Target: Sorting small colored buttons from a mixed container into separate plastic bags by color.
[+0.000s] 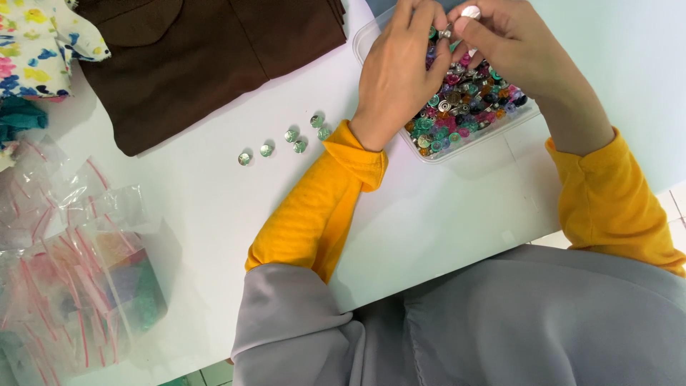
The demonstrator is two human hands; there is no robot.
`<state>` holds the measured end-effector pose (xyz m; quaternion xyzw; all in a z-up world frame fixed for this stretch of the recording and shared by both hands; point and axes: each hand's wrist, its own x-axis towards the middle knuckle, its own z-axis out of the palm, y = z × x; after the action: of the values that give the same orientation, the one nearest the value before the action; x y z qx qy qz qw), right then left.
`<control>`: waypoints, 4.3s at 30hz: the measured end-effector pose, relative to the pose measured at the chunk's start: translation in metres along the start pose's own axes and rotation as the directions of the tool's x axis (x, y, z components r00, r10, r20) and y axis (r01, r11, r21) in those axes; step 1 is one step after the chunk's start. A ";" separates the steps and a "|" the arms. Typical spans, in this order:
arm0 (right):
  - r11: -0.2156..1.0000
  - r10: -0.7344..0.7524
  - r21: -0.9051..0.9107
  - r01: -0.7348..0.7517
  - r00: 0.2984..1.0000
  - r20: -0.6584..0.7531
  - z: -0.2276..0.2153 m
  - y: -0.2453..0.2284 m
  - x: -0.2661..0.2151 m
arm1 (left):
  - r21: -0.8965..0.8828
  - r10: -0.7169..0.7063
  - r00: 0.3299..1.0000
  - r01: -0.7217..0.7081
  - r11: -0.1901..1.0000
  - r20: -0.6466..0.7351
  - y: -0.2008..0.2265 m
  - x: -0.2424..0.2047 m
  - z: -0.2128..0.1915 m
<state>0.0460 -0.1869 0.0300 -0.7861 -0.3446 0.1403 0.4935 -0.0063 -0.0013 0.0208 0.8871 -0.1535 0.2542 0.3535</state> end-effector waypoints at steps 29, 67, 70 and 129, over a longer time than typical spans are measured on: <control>0.985 0.133 0.129 -0.119 0.985 -0.110 0.001 0.008 -0.005 | -0.079 0.036 0.998 -0.033 0.996 0.042 -0.004 -0.003 -0.001; 0.917 -0.341 -0.216 0.336 0.940 0.016 0.169 -0.107 -0.007 | -0.085 -0.200 0.976 0.193 0.978 -0.086 -0.073 -0.210 -0.180; 0.900 -0.357 -0.213 0.380 0.923 0.142 0.204 -0.089 -0.003 | 0.009 -0.270 0.962 0.270 0.963 -0.039 -0.078 -0.224 -0.193; 0.469 -0.727 -0.703 0.535 0.686 0.037 0.267 -0.048 0.041 | 0.477 -0.080 0.984 0.147 0.867 -0.158 -0.106 -0.241 -0.200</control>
<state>-0.0931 0.0358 -0.0495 -0.7313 -0.5680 -0.2939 0.2370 -0.2252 0.2361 -0.0478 0.9359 -0.0083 0.3218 0.1427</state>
